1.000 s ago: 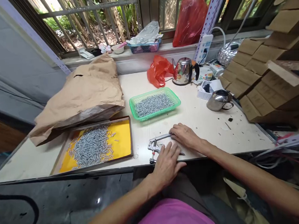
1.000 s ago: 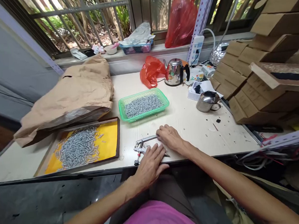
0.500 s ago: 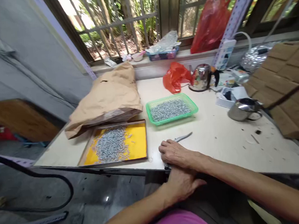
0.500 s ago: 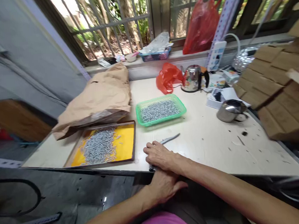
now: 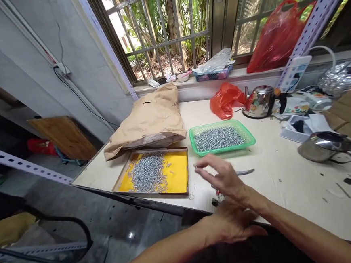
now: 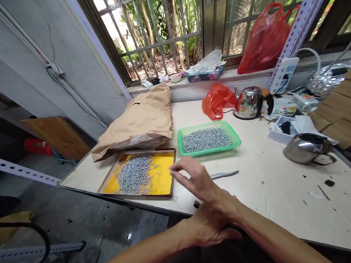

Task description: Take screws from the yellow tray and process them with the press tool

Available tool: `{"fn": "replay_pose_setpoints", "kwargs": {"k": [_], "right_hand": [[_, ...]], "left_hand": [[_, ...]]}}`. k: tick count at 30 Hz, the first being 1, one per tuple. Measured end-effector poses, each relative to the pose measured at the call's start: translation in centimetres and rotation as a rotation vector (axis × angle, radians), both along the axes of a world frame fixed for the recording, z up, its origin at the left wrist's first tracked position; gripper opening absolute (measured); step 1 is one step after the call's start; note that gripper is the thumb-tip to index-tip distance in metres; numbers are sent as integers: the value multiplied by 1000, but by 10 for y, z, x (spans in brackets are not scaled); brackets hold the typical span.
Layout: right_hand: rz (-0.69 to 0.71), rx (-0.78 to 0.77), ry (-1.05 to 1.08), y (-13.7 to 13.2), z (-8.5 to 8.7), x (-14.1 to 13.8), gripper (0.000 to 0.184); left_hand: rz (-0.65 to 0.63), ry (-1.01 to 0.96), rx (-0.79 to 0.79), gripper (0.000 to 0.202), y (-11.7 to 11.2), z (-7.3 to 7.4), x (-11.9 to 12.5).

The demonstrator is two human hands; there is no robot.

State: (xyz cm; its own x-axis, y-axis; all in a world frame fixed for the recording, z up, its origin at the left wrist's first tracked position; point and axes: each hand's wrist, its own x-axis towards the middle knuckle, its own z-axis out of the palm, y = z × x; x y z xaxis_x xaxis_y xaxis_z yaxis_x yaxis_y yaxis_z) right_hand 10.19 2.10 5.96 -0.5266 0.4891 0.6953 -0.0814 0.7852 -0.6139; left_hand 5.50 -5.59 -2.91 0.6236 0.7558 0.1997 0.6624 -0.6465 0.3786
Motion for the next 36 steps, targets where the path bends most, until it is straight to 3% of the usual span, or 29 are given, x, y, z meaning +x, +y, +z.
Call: {"fn": "replay_pose_setpoints", "kwargs": {"k": [2,4,6,7,10,13,19,22,24,26,31,36], "right_hand": [[-203,7,118,13,21,1,13],[-400,20,165,36,32,7,17],[-546,42,128,65,30,16,19],[-588,56,65,79,25,19,20],[-603,111,-263,101,2,30,26],[-535,123,-448,80,-19,46,34],[-341,-16,-701,-6,-55,94,28],[-320,-66,-829,-26,-73,109,27],[-339,-88,-894,-31,-79,113,25],[-371,-88,-949,-31,-80,115,24],[-378,-71,-1060,-25,-72,114,24],[-353,-40,-1081,-22,-76,117,22]], "left_hand": [[97,10,108,34,3,7,-29],[390,58,195,28,5,15,-73],[660,168,226,27,8,24,-123],[726,238,200,27,9,28,-146],[765,414,81,24,11,34,-193],[711,493,-10,25,13,31,-208],[599,509,-8,24,24,27,-213],[581,422,40,22,28,33,-206],[616,253,37,20,28,38,-188],[673,16,-86,18,25,43,-161],[750,-512,-720,25,21,39,-92],[862,-655,-934,29,27,27,-73]]}}
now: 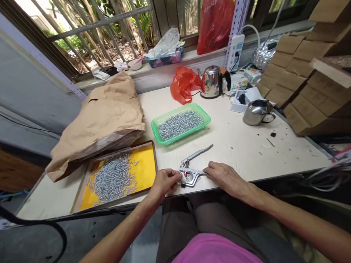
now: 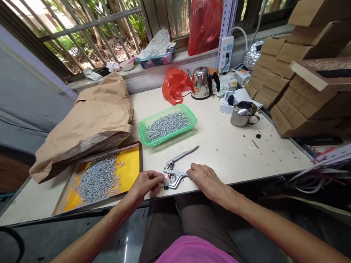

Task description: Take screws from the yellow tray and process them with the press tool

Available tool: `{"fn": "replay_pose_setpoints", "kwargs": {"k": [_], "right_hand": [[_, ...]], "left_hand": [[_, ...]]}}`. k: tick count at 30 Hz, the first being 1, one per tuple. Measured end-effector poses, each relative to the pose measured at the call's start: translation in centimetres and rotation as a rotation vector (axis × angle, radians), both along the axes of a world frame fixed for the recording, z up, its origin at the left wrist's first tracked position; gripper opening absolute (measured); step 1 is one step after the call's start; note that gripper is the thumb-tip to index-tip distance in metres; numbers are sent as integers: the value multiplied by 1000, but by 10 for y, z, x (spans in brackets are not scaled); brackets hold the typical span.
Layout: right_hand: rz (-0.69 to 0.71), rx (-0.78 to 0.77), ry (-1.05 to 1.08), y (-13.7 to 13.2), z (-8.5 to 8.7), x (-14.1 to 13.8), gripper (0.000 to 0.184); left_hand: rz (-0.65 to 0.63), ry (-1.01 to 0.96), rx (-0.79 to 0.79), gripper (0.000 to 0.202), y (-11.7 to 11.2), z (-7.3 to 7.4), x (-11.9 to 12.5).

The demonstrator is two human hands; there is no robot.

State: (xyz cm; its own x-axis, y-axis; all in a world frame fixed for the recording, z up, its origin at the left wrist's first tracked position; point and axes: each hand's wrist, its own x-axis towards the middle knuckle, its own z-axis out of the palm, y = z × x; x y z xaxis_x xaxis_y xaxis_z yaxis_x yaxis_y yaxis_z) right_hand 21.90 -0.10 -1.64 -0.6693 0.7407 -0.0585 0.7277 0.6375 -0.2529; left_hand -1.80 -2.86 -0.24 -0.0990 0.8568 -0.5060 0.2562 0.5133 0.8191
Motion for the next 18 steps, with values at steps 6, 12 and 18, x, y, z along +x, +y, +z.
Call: {"fn": "replay_pose_setpoints", "kwargs": {"k": [6,12,18], "right_hand": [[23,28,19,4,-12,4,19],[40,50,32,6,-10,4,17],[45,53,33,7,-6,5,18]], "left_hand": [[11,-19,-202,35,7,1,5],[-78,44,-238,42,15,1,7],[-156,84,-321,46,21,4,7]]}}
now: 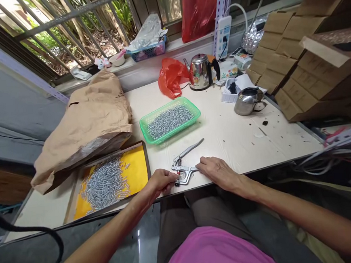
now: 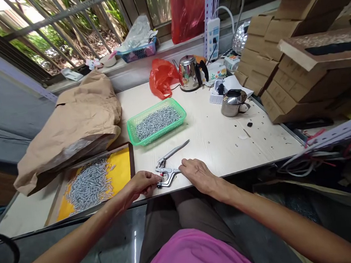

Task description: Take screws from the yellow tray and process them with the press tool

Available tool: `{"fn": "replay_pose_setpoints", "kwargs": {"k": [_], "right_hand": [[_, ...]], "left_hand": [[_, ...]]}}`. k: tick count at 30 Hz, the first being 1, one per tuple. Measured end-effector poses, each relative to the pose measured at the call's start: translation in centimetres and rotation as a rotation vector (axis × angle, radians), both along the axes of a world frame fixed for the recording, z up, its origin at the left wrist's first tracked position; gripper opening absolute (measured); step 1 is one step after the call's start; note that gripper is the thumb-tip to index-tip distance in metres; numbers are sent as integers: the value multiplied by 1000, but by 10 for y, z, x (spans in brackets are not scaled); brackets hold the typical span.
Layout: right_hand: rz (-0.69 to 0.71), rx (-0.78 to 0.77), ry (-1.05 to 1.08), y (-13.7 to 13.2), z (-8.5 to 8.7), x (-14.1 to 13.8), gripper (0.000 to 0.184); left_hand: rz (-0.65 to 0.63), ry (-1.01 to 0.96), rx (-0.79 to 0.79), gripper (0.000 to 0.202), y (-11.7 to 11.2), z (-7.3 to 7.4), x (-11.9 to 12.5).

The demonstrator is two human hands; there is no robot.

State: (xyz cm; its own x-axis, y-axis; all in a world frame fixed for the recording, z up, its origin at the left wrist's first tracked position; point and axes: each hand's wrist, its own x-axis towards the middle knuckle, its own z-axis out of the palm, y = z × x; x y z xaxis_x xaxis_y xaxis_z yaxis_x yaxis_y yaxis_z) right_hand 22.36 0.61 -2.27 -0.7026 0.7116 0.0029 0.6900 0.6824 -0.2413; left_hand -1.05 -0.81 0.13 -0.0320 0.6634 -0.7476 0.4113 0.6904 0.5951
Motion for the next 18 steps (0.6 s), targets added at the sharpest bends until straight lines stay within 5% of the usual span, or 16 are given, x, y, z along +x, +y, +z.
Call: {"fn": "replay_pose_setpoints", "kwargs": {"k": [10,15,18], "right_hand": [[70,-44,29,9,7,5,17],[46,-69,33,34,19,6,82],[95,-160,-60,52,19,1,98]], "left_hand": [[-68,-40,-66,54,-8,2,-1],[-27,-20,-73,52,-15,-2,-1],[-2,-5,-92,49,-18,-1,0]]}}
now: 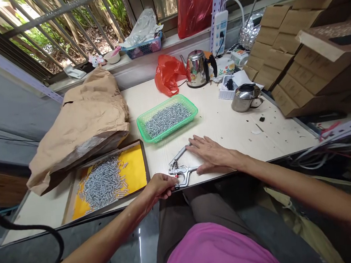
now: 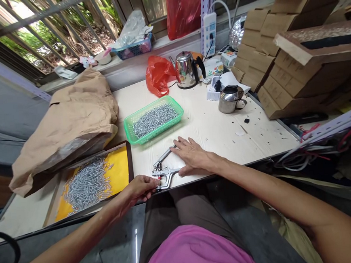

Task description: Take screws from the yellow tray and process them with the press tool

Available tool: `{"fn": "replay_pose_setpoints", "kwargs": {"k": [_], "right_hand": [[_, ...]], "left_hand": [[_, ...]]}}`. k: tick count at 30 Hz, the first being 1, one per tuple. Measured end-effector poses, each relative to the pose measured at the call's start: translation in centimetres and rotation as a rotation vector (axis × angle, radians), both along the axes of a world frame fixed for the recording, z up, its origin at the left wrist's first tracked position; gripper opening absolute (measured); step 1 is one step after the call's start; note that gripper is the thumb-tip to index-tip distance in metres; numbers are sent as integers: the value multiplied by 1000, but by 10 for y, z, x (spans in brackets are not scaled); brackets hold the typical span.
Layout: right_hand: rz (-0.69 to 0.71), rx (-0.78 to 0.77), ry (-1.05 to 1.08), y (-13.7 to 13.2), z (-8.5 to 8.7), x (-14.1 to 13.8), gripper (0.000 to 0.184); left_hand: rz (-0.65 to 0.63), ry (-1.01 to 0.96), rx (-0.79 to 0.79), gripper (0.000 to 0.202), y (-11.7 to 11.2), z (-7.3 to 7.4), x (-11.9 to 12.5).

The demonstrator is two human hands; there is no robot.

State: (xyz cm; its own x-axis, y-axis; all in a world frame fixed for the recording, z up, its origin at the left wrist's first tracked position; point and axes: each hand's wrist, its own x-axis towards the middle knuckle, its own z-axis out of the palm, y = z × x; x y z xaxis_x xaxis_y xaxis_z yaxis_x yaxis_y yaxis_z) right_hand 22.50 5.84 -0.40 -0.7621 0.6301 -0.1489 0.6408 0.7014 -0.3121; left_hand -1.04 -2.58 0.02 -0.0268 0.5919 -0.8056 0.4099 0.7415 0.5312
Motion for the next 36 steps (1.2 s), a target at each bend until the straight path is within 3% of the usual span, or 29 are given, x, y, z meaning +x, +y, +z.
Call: {"fn": "replay_pose_setpoints", "kwargs": {"k": [9,18,30,32,36], "right_hand": [[62,60,-6,13,0,-8,95],[52,98,-30,8,3,-9,80],[25,90,-42,-5,10,-9,52],[16,82,-43,-8,13,-9,48],[8,84,-35,-13,16,-10,41]], "left_hand": [[96,-37,-15,49,-4,5,5],[148,-74,15,45,-9,3,7],[150,38,42,35,-18,6,9],[63,164,176,34,-23,7,7],[-288,495,778,28,-22,8,13]]}}
